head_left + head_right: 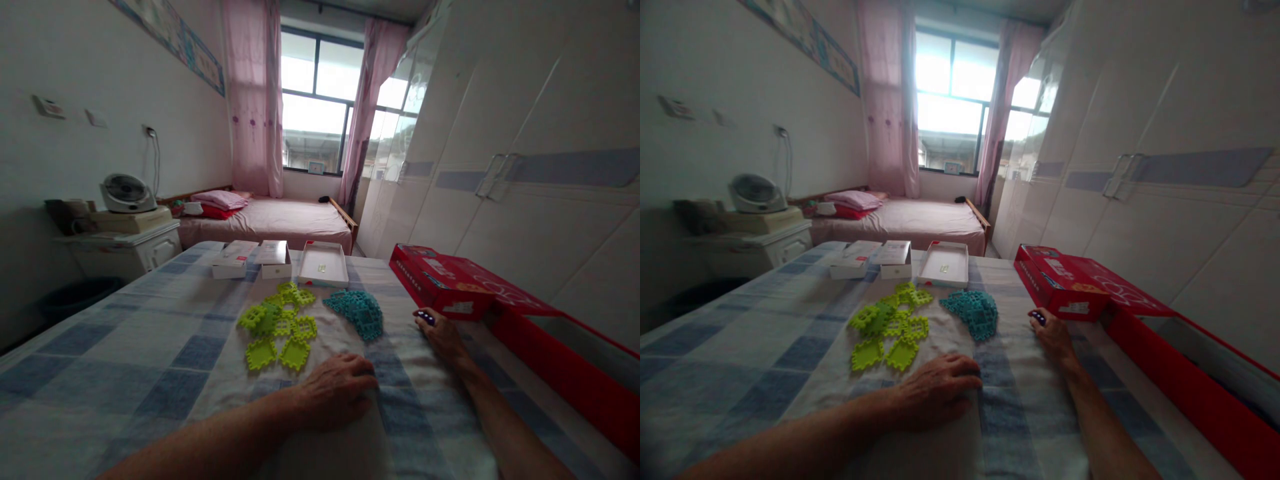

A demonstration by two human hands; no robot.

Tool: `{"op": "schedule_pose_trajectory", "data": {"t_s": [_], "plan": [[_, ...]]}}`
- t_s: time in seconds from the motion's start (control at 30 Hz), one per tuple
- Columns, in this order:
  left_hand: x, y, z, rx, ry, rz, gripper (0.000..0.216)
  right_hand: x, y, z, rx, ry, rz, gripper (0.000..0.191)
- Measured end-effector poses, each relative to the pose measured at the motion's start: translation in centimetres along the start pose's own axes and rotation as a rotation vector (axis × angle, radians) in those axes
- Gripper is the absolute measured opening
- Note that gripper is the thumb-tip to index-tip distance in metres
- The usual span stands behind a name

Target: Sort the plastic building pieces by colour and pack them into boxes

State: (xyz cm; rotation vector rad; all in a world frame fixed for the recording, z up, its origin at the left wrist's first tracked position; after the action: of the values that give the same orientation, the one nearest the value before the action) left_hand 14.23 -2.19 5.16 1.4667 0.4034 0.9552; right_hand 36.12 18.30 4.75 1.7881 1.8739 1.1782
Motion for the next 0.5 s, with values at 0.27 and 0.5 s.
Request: {"op": "schedule_pose_trajectory", "data": {"t_s": [0.27,0.5], "plan": [[0.01,-0.05,-0.03,0.004,-0.006,-0.009,0.027,-0.01,-0.07,0.12,-0.009,-0.014,-0.008,0.03],[0.01,-0.22,-0.12,0.0,-0.004,0.007,0.028,-0.05,0.06,-0.07,0.018,-0.006,-0.003,0.028]]}}
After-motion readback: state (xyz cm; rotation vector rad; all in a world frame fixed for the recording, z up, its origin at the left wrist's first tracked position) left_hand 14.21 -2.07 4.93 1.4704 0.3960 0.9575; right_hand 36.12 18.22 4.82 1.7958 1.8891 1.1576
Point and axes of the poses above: each hand's wrist, its own x-axis towards the middle knuckle, its own y-axis out of the back of the hand, z = x × y, the point moved 3 cm from there along x, towards the middle knuckle, and after that the axes turned 8 degrees about x, right-handed, at the moved point
